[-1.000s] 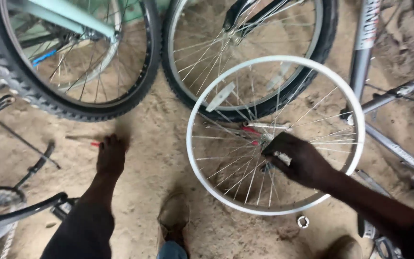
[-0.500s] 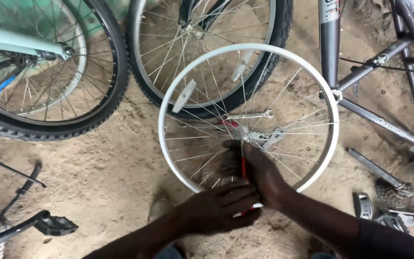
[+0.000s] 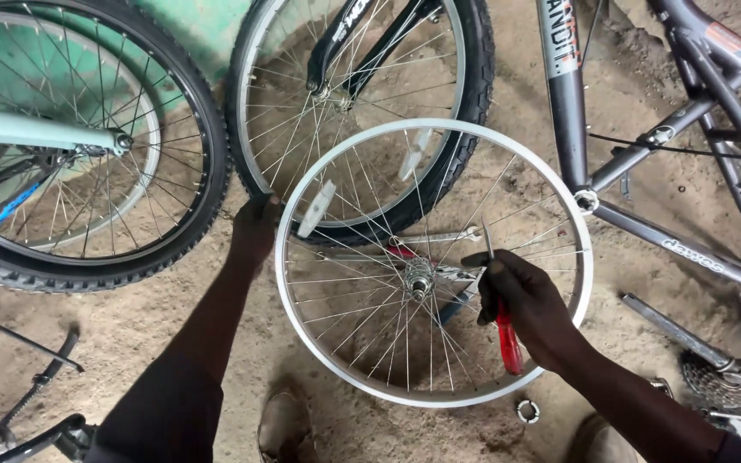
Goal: Adjusting and tensioning spokes on a bicycle wheel rim to balance and true the wheel.
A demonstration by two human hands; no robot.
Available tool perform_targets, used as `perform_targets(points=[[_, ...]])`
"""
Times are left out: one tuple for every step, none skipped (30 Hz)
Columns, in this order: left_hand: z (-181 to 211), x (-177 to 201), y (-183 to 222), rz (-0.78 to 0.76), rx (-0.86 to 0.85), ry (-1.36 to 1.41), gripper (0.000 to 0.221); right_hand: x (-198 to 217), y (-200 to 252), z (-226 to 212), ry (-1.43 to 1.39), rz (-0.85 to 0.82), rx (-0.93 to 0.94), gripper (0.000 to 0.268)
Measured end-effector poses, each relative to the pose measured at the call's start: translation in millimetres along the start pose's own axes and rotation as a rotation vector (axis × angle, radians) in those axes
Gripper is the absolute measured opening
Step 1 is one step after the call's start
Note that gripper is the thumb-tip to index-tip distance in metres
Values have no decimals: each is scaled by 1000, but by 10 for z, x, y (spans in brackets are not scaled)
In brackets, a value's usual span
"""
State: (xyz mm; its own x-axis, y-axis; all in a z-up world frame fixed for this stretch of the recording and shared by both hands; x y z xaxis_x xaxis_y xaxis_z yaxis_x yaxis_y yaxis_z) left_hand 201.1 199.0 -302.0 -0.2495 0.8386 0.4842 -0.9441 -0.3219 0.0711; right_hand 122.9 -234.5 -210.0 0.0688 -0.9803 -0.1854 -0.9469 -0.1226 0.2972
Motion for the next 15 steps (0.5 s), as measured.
perform_targets(points=[[111,-8,53,-3,-3,-1,38,19,42,-2,-2,4,2,31],[210,-29,76,-66,97,42,40,20,46,-38,6,-47,49,33],[315,-43,114,-129,196,84,43,16,63,-79,15,-99,96,38],[495,-48,155,-125,189,88,43,30,58,-141,18,-100,104,38],[690,-64,216,-184,178,179,44,39,69,-207,76,-109,103,35],[898,-64,294,-243,167,268,47,43,99,-285,132,-118,101,33],[1060,-66,438,-240,161,271,47,48,128,-374,134,-120,108,33],[1246,-105,570,-292,165,236,43,61,182,-481,279,-127,132,32],[1440,-137,722,-344,168,200,40,78,254,-595,424,-132,155,31],[1598,-180,819,-354,162,203,40,41,314,-788,427,-121,157,31],[1767,-224,932,-380,146,222,38,20,384,-979,579,-67,138,36],[1949,-235,1033,-400,124,237,35,-20,441,-1177,726,-14,122,42],[1957,-292,1088,-404,113,236,35,-83,500,-1343,725,-4,130,42],[1977,-373,1121,-393,89,223,38,-160,559,-1536,859,-69,256,32],[2001,-458,1154,-381,65,210,40,-233,625,-1725,994,-132,382,24]])
Point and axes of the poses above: each hand's wrist, its own y-axis away from the middle knuckle, its own x-axis out of the back of the hand, z = x × y, the point moved 3 cm from there along -y, towards the middle knuckle, and after that the axes turned 2 degrees about z, right-handed, at the moved point
